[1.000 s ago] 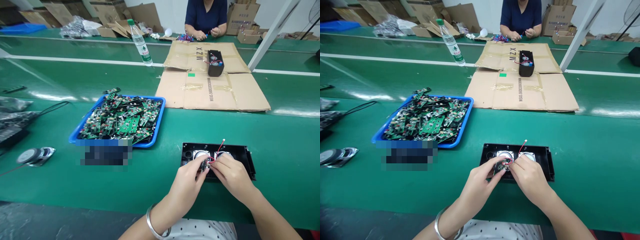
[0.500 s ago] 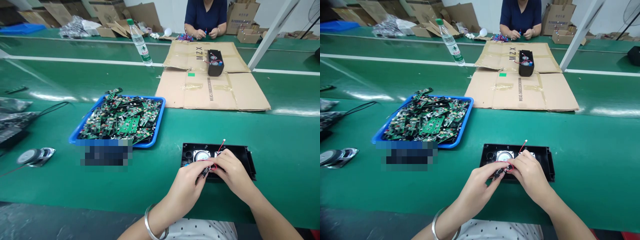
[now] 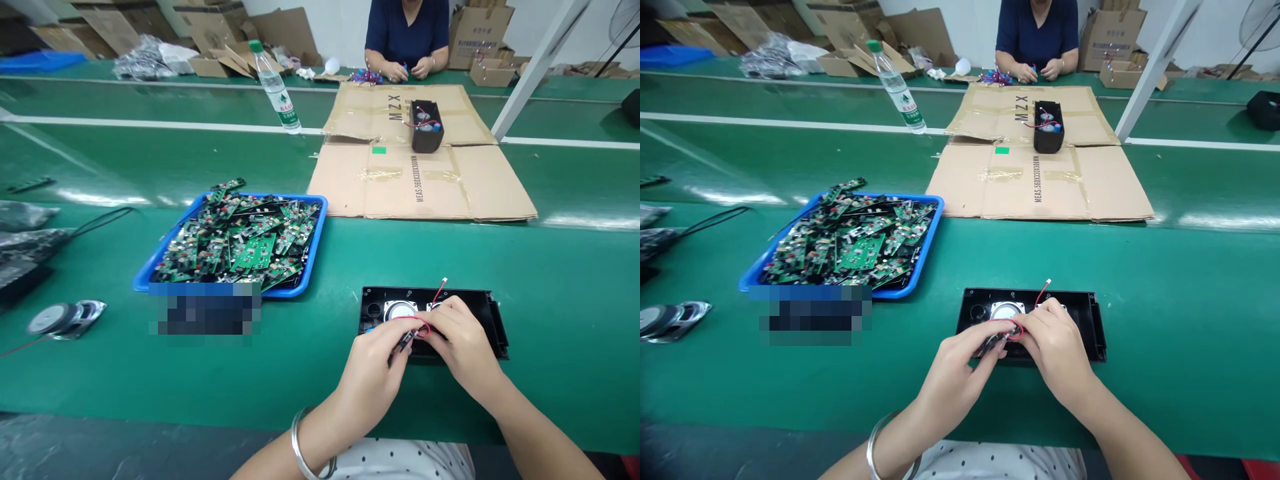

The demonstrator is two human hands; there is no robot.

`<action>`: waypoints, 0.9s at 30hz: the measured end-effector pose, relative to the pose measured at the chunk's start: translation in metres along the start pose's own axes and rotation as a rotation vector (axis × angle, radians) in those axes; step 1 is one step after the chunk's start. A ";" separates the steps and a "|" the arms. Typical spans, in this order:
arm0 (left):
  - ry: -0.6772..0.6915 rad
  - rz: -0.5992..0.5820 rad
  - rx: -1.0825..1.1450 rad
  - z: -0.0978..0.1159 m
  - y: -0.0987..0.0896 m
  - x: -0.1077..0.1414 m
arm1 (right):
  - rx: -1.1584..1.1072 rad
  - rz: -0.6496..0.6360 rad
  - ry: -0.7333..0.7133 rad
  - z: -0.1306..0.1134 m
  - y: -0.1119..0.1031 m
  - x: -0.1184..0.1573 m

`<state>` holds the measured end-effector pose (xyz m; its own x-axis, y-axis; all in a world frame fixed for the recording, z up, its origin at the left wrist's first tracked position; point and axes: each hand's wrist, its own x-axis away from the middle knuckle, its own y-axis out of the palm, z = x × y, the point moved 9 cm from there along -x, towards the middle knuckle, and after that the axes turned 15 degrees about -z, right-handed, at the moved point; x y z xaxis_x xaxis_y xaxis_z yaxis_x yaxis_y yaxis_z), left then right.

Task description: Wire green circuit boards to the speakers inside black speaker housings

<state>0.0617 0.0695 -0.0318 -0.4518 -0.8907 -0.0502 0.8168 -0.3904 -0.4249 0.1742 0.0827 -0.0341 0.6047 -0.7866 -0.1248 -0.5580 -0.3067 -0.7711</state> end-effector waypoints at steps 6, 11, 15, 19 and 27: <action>-0.180 0.042 0.141 -0.014 -0.006 -0.001 | 0.046 0.094 0.234 0.024 -0.008 0.006; -0.164 0.091 0.095 -0.014 -0.007 0.001 | -0.021 0.149 0.274 0.031 -0.014 0.010; -0.188 0.107 0.052 -0.015 -0.006 0.002 | -0.260 0.224 0.249 0.035 -0.021 0.016; -0.182 0.130 0.036 -0.014 -0.006 0.003 | -0.303 0.248 0.155 0.024 -0.024 0.017; -0.101 0.163 0.021 -0.010 -0.005 0.006 | -0.028 0.102 -0.097 -0.008 -0.010 0.005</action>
<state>0.0511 0.0687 -0.0393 -0.2754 -0.9610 -0.0260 0.8839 -0.2425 -0.3998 0.1785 0.0774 -0.0227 0.5951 -0.7596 -0.2625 -0.6344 -0.2435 -0.7336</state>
